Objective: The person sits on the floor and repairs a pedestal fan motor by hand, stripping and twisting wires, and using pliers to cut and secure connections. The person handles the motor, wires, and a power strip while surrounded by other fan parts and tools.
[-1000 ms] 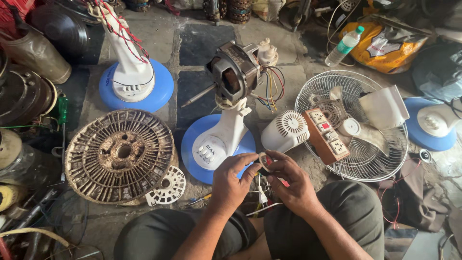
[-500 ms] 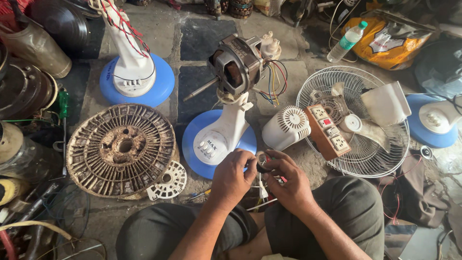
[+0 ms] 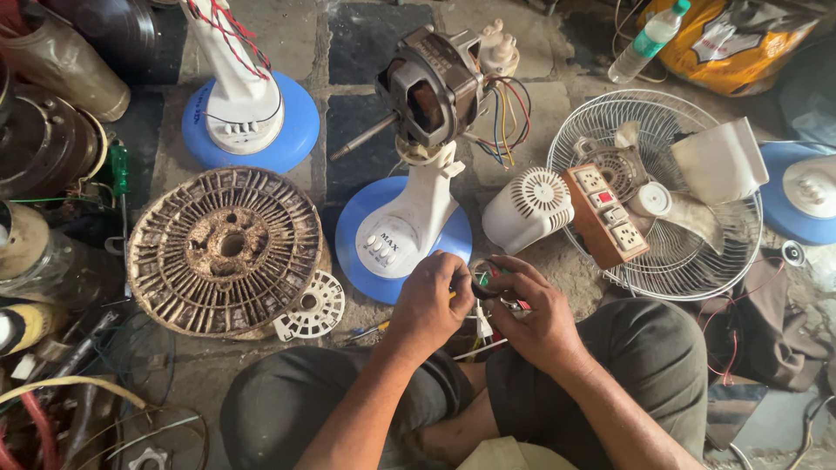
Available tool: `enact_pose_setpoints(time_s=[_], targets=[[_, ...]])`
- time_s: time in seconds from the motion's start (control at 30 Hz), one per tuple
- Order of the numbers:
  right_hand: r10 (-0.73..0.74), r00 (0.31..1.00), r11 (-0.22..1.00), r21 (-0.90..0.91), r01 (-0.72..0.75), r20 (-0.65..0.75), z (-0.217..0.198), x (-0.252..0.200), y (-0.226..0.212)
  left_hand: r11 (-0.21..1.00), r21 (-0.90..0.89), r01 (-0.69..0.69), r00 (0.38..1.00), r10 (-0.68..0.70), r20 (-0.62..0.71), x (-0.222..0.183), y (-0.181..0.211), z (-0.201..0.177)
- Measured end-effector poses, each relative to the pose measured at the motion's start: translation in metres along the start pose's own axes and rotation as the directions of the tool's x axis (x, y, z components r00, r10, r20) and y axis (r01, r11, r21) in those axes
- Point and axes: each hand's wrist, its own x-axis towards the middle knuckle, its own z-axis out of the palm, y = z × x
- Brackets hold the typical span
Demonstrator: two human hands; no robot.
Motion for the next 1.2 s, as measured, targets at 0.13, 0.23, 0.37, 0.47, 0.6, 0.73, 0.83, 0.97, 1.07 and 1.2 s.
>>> enact_pose_setpoints(time_s=[0.13, 0.23, 0.37, 0.47, 0.6, 0.73, 0.83, 0.97, 1.07, 1.2], targets=[[0.036, 0.999, 0.999, 0.006, -0.037, 0.021, -0.001, -0.003, 0.001, 0.996, 0.079, -0.041, 0.998, 0.044, -0.038, -0.004, -0.003, 0.004], [0.032, 0.999, 0.999, 0.036, -0.032, 0.020, -0.002, -0.006, 0.005, 0.985, 0.171, -0.023, 0.987, 0.050, -0.153, 0.001, -0.007, -0.002], [0.045, 0.999, 0.986, 0.164, -0.040, -0.021, 0.001, -0.010, 0.010, 0.987, -0.080, 0.141, 0.976, -0.152, -0.158, 0.004, -0.009, -0.013], [0.048, 0.998, 0.981, 0.188, -0.039, -0.042, 0.005, -0.006, 0.010, 0.966, -0.221, 0.135, 0.986, -0.153, -0.067, 0.002, 0.000, -0.004], [0.180, 0.983, 0.983, 0.033, -0.179, -0.035, 0.010, -0.003, 0.006, 0.972, -0.199, 0.124, 0.967, -0.163, -0.193, -0.002, 0.005, 0.012], [0.174, 0.985, 0.976, 0.138, -0.171, -0.007, 0.020, -0.001, 0.006, 0.997, 0.030, 0.071, 0.960, -0.060, -0.272, -0.002, 0.004, 0.015], [0.075, 0.997, 0.956, 0.284, -0.077, 0.017, 0.024, 0.001, 0.011, 0.989, 0.134, 0.067, 0.963, -0.029, -0.267, -0.001, 0.002, 0.012], [0.015, 0.998, 0.925, 0.377, -0.039, 0.065, 0.021, -0.002, 0.018, 0.975, 0.215, 0.061, 0.972, -0.009, -0.236, 0.005, -0.001, -0.001], [0.128, 0.970, 0.784, 0.577, -0.226, 0.206, 0.016, -0.005, 0.021, 0.972, 0.231, 0.045, 0.977, 0.006, -0.214, 0.010, -0.002, -0.010], [0.124, 0.951, 0.530, 0.792, -0.304, 0.283, 0.022, -0.018, 0.033, 0.956, 0.291, 0.040, 0.980, 0.020, -0.200, 0.003, -0.013, -0.008]])
